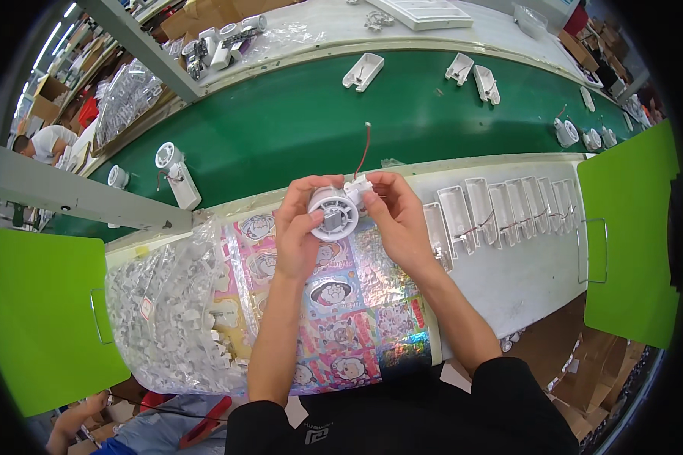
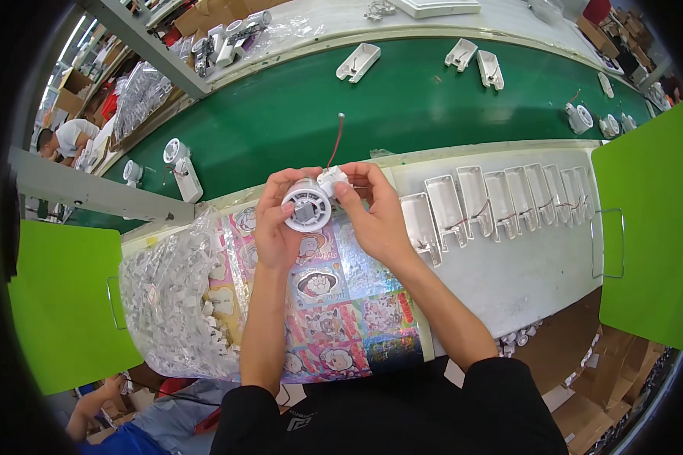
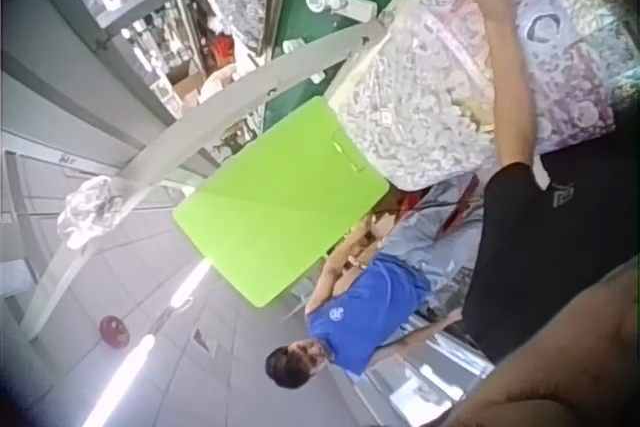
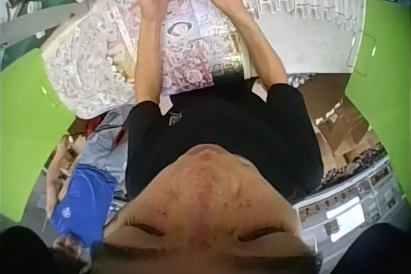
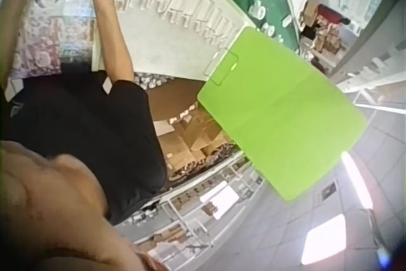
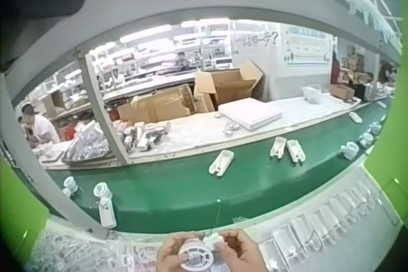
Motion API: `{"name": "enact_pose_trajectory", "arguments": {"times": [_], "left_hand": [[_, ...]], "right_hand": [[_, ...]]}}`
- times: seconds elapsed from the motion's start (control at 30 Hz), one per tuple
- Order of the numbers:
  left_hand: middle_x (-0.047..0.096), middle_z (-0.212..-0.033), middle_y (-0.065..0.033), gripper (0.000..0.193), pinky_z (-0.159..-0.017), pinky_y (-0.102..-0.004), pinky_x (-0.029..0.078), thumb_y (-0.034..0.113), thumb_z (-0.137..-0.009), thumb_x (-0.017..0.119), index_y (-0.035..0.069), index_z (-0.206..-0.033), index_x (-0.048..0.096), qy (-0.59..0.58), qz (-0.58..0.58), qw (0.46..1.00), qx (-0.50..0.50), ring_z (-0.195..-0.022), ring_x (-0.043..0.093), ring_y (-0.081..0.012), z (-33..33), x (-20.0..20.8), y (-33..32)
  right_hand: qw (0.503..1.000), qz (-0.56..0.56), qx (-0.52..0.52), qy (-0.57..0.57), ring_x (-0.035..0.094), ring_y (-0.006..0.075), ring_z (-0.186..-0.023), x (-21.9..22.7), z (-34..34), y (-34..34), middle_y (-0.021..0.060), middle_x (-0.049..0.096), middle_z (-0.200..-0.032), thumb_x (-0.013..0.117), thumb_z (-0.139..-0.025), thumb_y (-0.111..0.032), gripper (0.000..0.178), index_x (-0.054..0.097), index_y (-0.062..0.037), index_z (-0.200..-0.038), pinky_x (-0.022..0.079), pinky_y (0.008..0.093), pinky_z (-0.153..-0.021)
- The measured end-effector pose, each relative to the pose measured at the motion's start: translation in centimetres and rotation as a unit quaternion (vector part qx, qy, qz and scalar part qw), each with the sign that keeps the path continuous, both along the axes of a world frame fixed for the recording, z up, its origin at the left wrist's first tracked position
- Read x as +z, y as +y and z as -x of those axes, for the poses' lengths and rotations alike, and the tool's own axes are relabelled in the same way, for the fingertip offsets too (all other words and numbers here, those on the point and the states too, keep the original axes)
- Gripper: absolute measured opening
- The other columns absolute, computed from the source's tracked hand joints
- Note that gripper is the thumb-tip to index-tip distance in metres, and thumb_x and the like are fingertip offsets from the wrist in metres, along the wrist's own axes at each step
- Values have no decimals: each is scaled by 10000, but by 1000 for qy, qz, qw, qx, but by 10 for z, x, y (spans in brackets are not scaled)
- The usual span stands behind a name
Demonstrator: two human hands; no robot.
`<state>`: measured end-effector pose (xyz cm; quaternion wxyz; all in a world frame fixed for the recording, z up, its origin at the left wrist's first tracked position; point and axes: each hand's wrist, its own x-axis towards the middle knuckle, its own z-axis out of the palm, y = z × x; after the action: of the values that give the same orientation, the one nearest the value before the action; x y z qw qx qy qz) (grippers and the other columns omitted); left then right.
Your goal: The person assembles plastic housings onto small circular electronic components by hand at a factory workstation.
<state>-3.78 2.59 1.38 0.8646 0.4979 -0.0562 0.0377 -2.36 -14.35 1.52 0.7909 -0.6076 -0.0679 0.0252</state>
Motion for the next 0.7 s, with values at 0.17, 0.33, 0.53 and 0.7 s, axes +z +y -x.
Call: {"name": "enact_pose_trajectory", "arguments": {"times": [0.17, 0.33, 0.53, 0.7], "left_hand": [[683, -1240, -167, 394, -997, -347, 517, 77, -862, 594, -43, -1235, 631, -37, -20, 998, -39, -1132, 665, -233, 1, 3, 3], [727, -1076, -73, 259, -806, -251, 530, 55, -926, 728, -25, -1166, 673, 55, -174, 983, 27, -945, 665, -105, 10, 3, -1], [722, -1030, -59, 202, -779, -231, 515, 45, -922, 725, -15, -1111, 688, 68, -140, 987, 34, -906, 655, -89, 11, -1, 6], [698, -963, -27, 111, -731, -224, 483, 27, -907, 735, -15, -1003, 701, 41, -124, 991, 6, -852, 629, -76, 11, -7, 11]], "right_hand": [[999, 31, 8, -31, 670, 160, -950, -1, 2, -1, 81, 699, -1041, 665, -1007, -148, 230, 628, -4, -1182, 533, 302, -844], [988, 123, 16, -94, 699, 179, -892, -2, 9, 5, 107, 723, -1015, 693, -979, -122, 248, 643, 14, -1180, 554, 320, -807], [992, 69, 105, -18, 691, 171, -980, 3, 4, -3, 111, 719, -1092, 706, -965, -113, 296, 656, 11, -1229, 548, 314, -881], [987, 96, 129, -11, 656, 139, -966, 6, 2, -8, 73, 700, -1046, 708, -954, -87, 302, 671, 1, -1241, 530, 297, -880]]}}
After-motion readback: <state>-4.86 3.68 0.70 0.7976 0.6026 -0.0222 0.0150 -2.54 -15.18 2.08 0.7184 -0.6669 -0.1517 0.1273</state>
